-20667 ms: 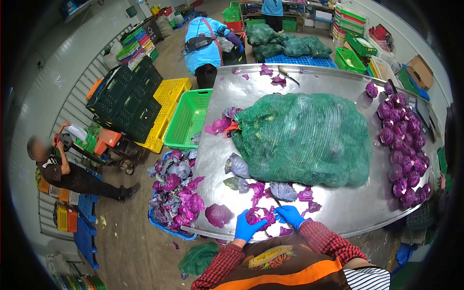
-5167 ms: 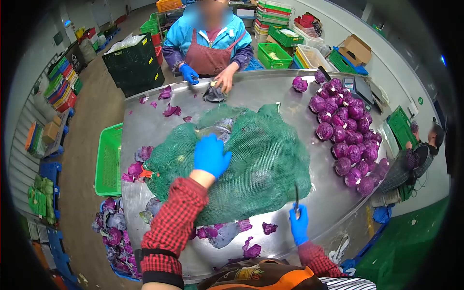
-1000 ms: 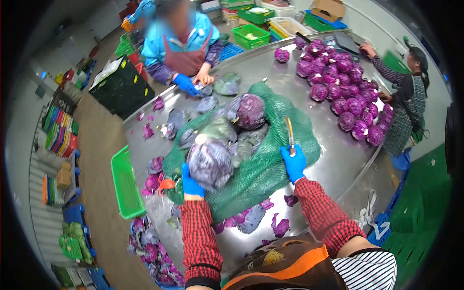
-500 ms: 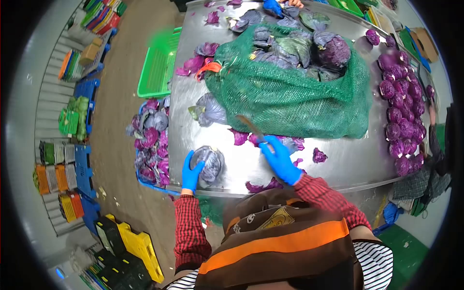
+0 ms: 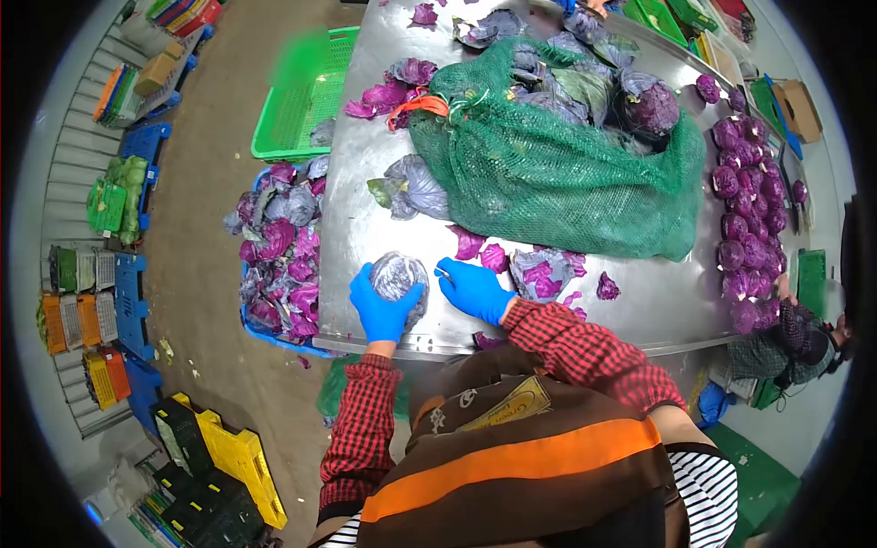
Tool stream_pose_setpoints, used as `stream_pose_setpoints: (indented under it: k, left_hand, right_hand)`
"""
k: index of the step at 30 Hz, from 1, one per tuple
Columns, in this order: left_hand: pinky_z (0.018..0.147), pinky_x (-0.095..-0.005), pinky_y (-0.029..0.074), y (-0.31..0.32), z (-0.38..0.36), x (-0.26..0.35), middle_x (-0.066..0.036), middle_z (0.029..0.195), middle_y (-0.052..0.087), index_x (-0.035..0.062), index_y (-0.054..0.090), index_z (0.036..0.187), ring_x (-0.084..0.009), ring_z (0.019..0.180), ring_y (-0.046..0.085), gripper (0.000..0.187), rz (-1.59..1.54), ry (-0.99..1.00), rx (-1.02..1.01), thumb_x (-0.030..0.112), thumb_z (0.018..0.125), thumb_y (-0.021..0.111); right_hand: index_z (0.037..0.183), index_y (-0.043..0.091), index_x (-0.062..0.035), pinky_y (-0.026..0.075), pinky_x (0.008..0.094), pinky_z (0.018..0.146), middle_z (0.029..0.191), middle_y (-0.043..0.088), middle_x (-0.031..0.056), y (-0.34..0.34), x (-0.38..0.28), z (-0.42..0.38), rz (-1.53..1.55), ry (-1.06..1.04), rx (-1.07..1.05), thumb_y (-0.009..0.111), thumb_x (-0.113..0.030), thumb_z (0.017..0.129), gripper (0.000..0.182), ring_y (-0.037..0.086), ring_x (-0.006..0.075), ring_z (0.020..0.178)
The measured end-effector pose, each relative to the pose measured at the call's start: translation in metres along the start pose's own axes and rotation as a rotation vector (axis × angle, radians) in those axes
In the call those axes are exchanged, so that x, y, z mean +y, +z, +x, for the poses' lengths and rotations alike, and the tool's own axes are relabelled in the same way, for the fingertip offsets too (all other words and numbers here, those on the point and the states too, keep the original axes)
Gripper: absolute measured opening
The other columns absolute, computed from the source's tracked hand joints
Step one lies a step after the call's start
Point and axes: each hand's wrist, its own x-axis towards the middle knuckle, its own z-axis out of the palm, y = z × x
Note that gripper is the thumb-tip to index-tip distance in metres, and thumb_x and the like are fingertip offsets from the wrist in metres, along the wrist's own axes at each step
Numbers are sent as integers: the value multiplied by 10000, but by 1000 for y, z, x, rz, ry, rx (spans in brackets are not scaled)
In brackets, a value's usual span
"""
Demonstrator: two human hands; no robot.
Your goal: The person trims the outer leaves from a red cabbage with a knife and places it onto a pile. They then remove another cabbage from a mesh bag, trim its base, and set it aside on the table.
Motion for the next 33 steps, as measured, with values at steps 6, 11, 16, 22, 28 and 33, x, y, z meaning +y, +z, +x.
stream_pose_setpoints:
  k: [6, 11, 16, 22, 28, 33]
  left_hand:
    - [958, -455, 381, 0, 9, -3, -186, 1159, 498, -1, 482, 1229, -345, 1101, 474, 854, -35, 19, -21, 331, 556, 890]
    - [983, -466, 330, 0, 12, -10, -176, 1178, 485, 36, 482, 1235, -356, 1114, 444, 845, -117, 2, -68, 362, 564, 877]
    - [969, -465, 342, -1, 16, -5, -170, 1180, 484, 61, 495, 1216, -346, 1119, 442, 813, -62, 39, -84, 361, 562, 874]
    - [937, -460, 367, -1, 21, -6, -165, 1116, 503, 54, 513, 1198, -335, 1073, 466, 807, -63, 102, -70, 350, 548, 890]
    - [928, -453, 368, -3, 10, -10, -162, 1109, 501, 61, 517, 1181, -334, 1063, 466, 787, -57, 133, -92, 358, 553, 888]
    - [1021, -471, 330, -19, -18, -40, -156, 1187, 490, 57, 466, 1253, -339, 1172, 428, 871, -263, 117, -54, 327, 549, 899]
  right_hand:
    - [1000, 548, -92, 491, 456, 580, 815, 627, 147, 10, -13, 12, -160, -101, 65, 515, -245, 910, 180, 631, 345, 692]
    - [981, 545, -63, 506, 449, 587, 808, 619, 152, 27, -1, 20, -354, -154, 12, 502, -140, 865, 145, 640, 344, 702]
    - [992, 533, -43, 519, 445, 595, 819, 620, 172, 33, 6, 25, -355, -163, 13, 478, -105, 858, 157, 645, 349, 709]
    - [1007, 520, -19, 522, 452, 591, 831, 630, 198, 34, 8, 25, -338, -130, -56, 466, -96, 866, 170, 651, 361, 717]
    - [978, 543, -5, 526, 466, 584, 807, 648, 214, 49, 21, 38, -388, 55, -136, 469, -112, 877, 165, 665, 362, 710]
    - [985, 551, -40, 508, 477, 584, 777, 658, 189, 56, 46, 36, -363, -37, -116, 445, -190, 915, 197, 655, 367, 684]
